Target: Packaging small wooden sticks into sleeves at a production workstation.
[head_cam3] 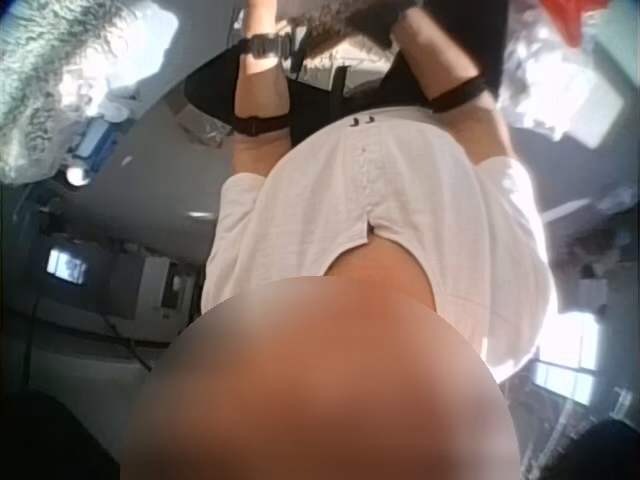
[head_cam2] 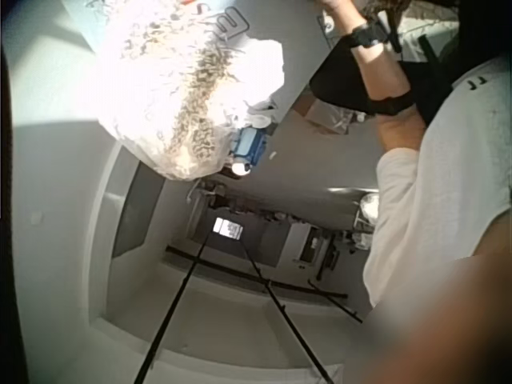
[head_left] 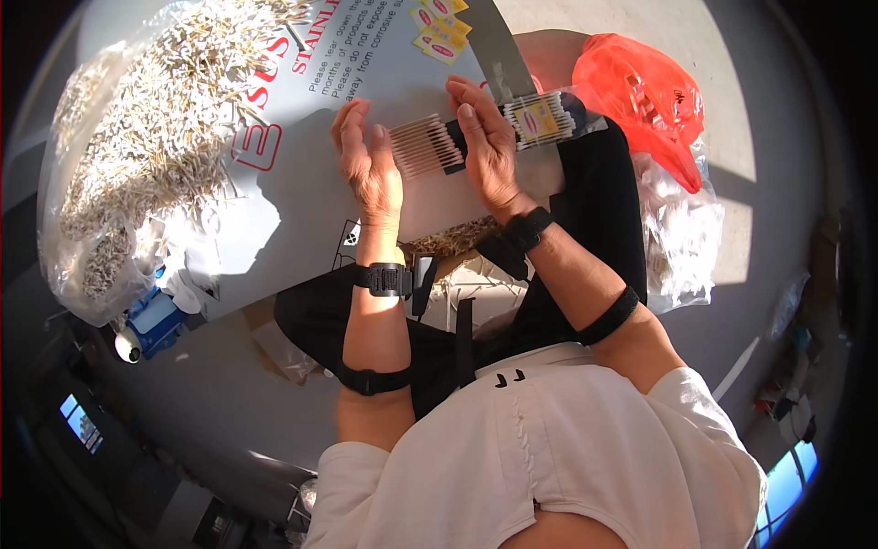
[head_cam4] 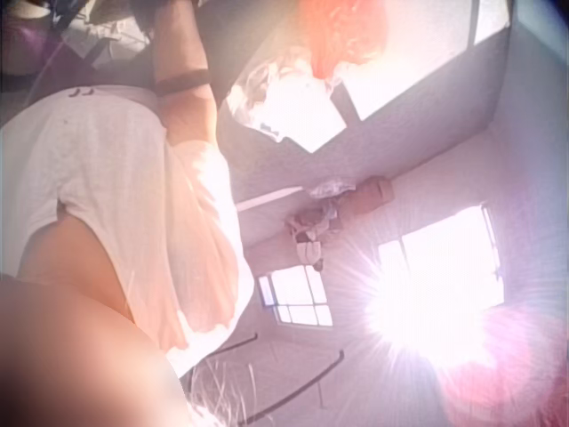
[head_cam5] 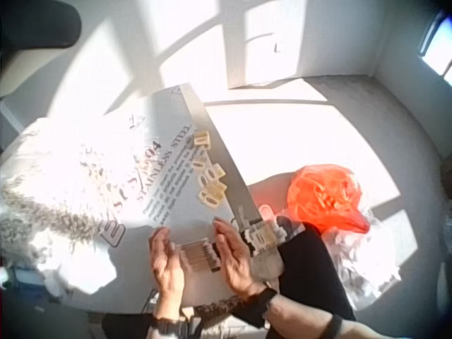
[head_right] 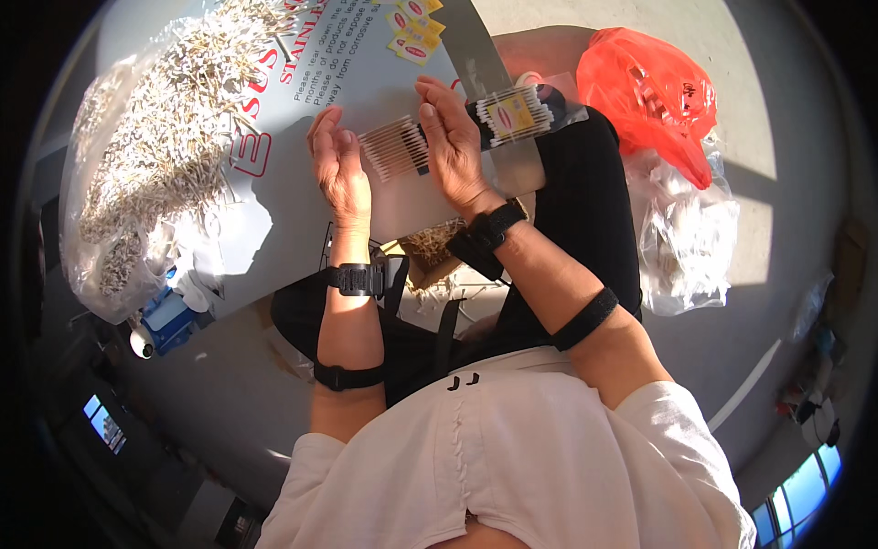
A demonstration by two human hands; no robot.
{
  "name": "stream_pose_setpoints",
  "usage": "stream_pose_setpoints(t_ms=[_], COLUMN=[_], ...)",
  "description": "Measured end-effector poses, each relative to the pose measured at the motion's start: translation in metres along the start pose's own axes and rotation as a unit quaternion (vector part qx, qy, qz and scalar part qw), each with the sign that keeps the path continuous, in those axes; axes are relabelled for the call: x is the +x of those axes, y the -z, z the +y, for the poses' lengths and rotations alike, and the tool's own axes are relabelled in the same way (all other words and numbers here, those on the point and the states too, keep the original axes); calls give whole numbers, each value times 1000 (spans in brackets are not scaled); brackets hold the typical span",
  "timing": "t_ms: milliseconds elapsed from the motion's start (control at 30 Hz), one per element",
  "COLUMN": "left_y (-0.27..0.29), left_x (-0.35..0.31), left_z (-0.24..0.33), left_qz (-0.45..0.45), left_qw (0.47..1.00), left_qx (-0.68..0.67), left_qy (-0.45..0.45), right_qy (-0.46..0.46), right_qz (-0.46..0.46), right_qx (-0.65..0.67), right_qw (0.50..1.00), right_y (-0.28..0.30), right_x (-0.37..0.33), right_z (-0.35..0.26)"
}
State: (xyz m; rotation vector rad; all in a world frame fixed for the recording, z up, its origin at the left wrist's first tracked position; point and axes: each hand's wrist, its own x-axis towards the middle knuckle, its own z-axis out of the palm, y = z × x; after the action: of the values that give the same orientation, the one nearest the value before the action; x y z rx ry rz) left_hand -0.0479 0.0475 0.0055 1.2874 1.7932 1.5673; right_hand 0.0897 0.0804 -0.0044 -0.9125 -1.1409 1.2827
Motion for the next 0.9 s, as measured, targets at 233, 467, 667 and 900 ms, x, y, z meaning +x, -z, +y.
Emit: stream_pose_setpoints(t_ms=[233, 467, 667, 900], left_y=[-26, -27, -1, 4], left_x=[-20, -21, -22, -49], left_z=[-4, 3, 1, 22], left_qz=[15, 20, 26, -228], left_qw=[987, 976, 980, 873], left_qx=[-156, -208, -193, 419], left_qy=[33, 61, 47, -107], right_qy=[-28, -8, -66, -100], right_qz=[-15, -3, -5, -31], right_qx=[-1, -21, 32, -75], right_qw=[999, 1000, 997, 992], right_y=[-7, -6, 7, 39], right_x=[-2, -2, 2, -6], right_z=[1, 2, -4, -28])
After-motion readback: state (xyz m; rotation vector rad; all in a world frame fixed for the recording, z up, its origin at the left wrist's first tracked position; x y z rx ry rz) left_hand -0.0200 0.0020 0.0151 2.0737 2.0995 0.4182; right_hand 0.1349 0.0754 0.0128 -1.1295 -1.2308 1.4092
